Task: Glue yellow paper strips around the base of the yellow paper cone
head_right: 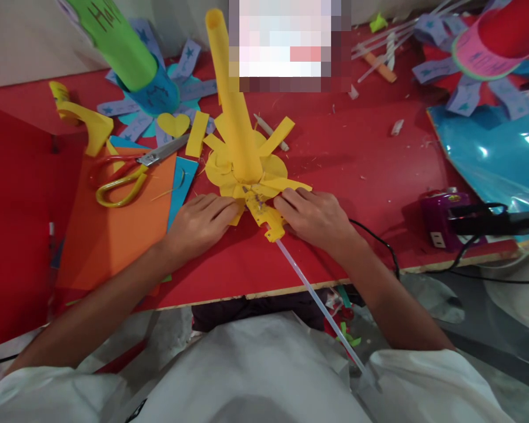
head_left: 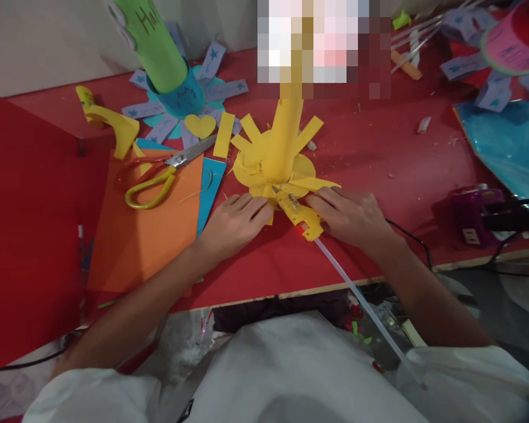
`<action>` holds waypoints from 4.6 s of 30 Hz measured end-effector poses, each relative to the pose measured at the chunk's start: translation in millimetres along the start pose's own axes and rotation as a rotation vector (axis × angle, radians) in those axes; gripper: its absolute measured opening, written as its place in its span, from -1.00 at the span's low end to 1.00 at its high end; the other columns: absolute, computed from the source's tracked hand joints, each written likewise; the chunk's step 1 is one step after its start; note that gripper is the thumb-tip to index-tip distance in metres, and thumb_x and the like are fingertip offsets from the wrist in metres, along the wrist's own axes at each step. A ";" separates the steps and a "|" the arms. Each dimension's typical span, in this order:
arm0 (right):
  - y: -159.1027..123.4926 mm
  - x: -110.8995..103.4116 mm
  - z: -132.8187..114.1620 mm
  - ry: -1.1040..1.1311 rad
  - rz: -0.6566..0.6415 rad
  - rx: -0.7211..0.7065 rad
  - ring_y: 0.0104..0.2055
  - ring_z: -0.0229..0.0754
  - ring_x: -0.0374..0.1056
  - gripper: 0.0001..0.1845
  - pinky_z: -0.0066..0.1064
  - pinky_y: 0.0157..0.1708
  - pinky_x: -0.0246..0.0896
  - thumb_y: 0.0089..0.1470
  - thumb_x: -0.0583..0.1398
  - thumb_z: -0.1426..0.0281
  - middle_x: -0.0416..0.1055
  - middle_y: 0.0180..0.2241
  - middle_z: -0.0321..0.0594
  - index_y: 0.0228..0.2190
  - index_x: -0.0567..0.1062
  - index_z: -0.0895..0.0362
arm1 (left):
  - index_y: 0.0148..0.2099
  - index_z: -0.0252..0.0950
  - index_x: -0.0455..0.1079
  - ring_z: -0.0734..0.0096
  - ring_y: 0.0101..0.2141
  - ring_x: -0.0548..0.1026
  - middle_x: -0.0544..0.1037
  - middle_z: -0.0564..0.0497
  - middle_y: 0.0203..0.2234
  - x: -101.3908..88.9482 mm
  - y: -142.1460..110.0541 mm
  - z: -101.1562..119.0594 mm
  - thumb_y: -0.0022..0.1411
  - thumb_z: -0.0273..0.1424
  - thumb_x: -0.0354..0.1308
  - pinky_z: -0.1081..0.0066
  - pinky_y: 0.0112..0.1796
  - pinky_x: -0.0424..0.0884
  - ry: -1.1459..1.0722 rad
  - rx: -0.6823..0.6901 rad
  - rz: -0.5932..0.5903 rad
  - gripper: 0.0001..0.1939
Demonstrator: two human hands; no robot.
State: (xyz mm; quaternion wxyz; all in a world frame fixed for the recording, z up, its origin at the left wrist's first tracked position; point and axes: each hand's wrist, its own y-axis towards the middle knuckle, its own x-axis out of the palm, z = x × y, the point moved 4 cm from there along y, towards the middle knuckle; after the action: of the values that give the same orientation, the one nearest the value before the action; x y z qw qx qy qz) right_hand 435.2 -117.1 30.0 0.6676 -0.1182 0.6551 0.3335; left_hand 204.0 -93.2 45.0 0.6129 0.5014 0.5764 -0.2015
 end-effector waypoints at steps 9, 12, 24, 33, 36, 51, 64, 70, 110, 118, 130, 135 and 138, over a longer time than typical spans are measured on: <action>3.6 -1.4 -1.8 -0.024 -0.043 -0.002 -0.28 -0.15 0.35 -0.78 -0.24 -0.34 -0.07 0.31 0.15 0.57 0.57 -0.25 -0.18 -0.19 0.60 0.12 | -0.01 -0.29 0.53 0.20 -0.06 0.63 0.69 -0.09 -0.07 -3.1 -11.1 -1.0 0.52 -0.48 0.14 0.22 -0.10 0.51 -0.092 0.044 -0.041 -0.86; 7.3 -2.2 -2.7 -0.023 -0.048 -0.011 -0.28 -0.14 0.35 -0.78 -0.23 -0.35 -0.07 0.32 0.15 0.57 0.56 -0.28 -0.19 -0.19 0.60 0.13 | 0.01 -0.34 0.53 0.15 0.03 0.63 0.67 -0.13 0.00 -3.5 -12.6 -0.9 0.53 -0.47 0.14 0.20 0.02 0.56 -0.138 0.026 -0.042 -0.85; 2.9 -5.8 -1.5 -0.054 -0.032 -0.025 -0.30 -0.13 0.35 -0.85 -0.22 -0.38 -0.11 0.33 0.19 0.53 0.54 -0.30 -0.18 -0.22 0.58 0.14 | 0.08 -0.35 0.54 0.13 0.08 0.63 0.68 -0.15 0.05 -1.7 -16.0 -1.0 0.56 -0.43 0.11 0.16 0.07 0.61 -0.210 -0.002 -0.061 -0.79; 18.0 -7.9 -7.5 -0.071 -0.049 -0.027 -0.28 -0.12 0.37 -0.77 -0.22 -0.35 -0.08 0.39 0.14 0.56 0.53 -0.32 -0.19 -0.28 0.54 0.12 | 0.01 -0.38 0.54 0.14 0.04 0.66 0.70 -0.12 -0.01 -7.3 -11.7 -0.6 0.54 -0.44 0.14 0.20 0.04 0.62 -0.176 0.036 -0.022 -0.83; 11.6 -8.1 -3.6 -0.083 -0.060 -0.018 -0.25 -0.12 0.38 -0.82 -0.23 -0.35 -0.08 0.37 0.16 0.53 0.56 -0.28 -0.19 -0.23 0.57 0.11 | 0.03 -0.39 0.55 0.14 0.03 0.66 0.70 -0.13 -0.01 -7.1 -11.5 -0.8 0.54 -0.45 0.14 0.20 0.02 0.63 -0.182 0.031 -0.018 -0.82; 12.3 -6.3 -3.2 -0.046 -0.080 -0.007 -0.24 -0.12 0.39 -0.78 -0.22 -0.37 -0.11 0.37 0.13 0.56 0.55 -0.30 -0.18 -0.23 0.56 0.13 | 0.05 -0.38 0.56 0.13 0.05 0.65 0.69 -0.14 0.01 -4.9 -12.5 -0.4 0.55 -0.43 0.13 0.19 0.04 0.63 -0.176 0.025 -0.039 -0.80; -17.0 -3.2 5.3 0.004 0.145 -0.008 -0.26 -0.16 0.44 -0.77 -0.28 -0.31 0.12 0.31 0.18 0.55 0.63 -0.24 -0.18 -0.11 0.60 0.09 | 0.17 -0.22 0.50 0.01 0.17 0.53 0.62 -0.17 0.10 -4.5 1.8 -50.8 0.51 -0.59 -0.08 -0.03 0.13 0.51 -0.126 -0.239 -0.093 -0.60; -21.3 -1.6 6.2 0.024 0.208 -0.028 -0.26 -0.17 0.46 -0.76 -0.30 -0.29 0.19 0.31 0.19 0.53 0.65 -0.21 -0.17 -0.08 0.61 0.08 | -0.05 -0.18 0.52 0.08 -0.11 0.53 0.59 -0.07 -0.28 20.3 18.8 -84.9 0.46 -0.58 -0.04 0.00 0.02 0.45 -0.046 -0.218 -0.131 -0.68; -25.2 -10.4 1.7 0.044 0.283 -0.080 -0.30 -0.22 0.45 -0.81 -0.36 -0.31 0.22 0.35 0.23 0.53 0.65 -0.27 -0.22 -0.10 0.61 0.07 | 0.00 -0.39 0.45 0.42 -0.11 0.63 0.58 0.04 -0.14 -65.2 112.0 -88.3 0.49 -0.35 0.22 0.35 -0.05 0.61 -0.752 -0.293 0.183 -0.81; -30.3 -8.8 0.8 0.058 0.278 -0.109 -0.26 -0.20 0.45 -0.78 -0.34 -0.28 0.25 0.40 0.17 0.48 0.64 -0.26 -0.19 -0.09 0.62 0.06 | 0.14 -0.57 0.42 0.29 -0.03 0.64 0.53 -0.02 -0.10 -86.5 126.4 -90.4 0.43 -0.35 0.19 0.39 -0.10 0.55 -0.690 -0.555 0.363 -0.61; -26.0 -14.9 -1.9 0.071 0.339 -0.138 -0.29 -0.21 0.50 -0.85 -0.37 -0.30 0.28 0.32 0.28 0.54 0.64 -0.30 -0.20 -0.12 0.60 0.10 | 0.02 -0.44 0.37 0.50 -0.17 0.56 0.54 -0.02 -0.15 -55.8 136.0 -73.7 0.51 -0.25 0.13 0.49 -0.12 0.51 -0.485 -0.505 0.260 -0.70; -26.3 -15.0 -1.5 0.060 0.358 -0.144 -0.33 -0.22 0.46 -0.89 -0.36 -0.37 0.21 0.32 0.29 0.54 0.63 -0.31 -0.20 -0.14 0.59 0.13 | 0.06 -0.31 0.36 0.36 -0.13 0.56 0.52 -0.01 -0.10 -44.2 125.2 -68.5 0.46 -0.21 0.28 0.39 -0.11 0.53 -0.558 -0.433 0.237 -0.68; -27.2 -13.7 0.1 0.055 0.340 -0.123 -0.32 -0.23 0.46 -0.89 -0.36 -0.36 0.20 0.32 0.29 0.53 0.64 -0.29 -0.22 -0.15 0.59 0.10 | 0.27 -0.29 0.32 0.33 -0.04 0.56 0.53 -0.08 0.03 -37.9 108.1 -88.3 0.53 -0.13 0.21 0.37 -0.04 0.53 -0.697 -0.410 0.200 -0.56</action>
State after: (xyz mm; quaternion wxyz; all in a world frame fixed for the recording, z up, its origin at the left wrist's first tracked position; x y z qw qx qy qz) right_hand 452.7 -141.4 35.5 0.5747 -0.0556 0.6621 0.4778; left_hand 238.9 13.9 135.6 0.8750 0.3245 0.3111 -0.1795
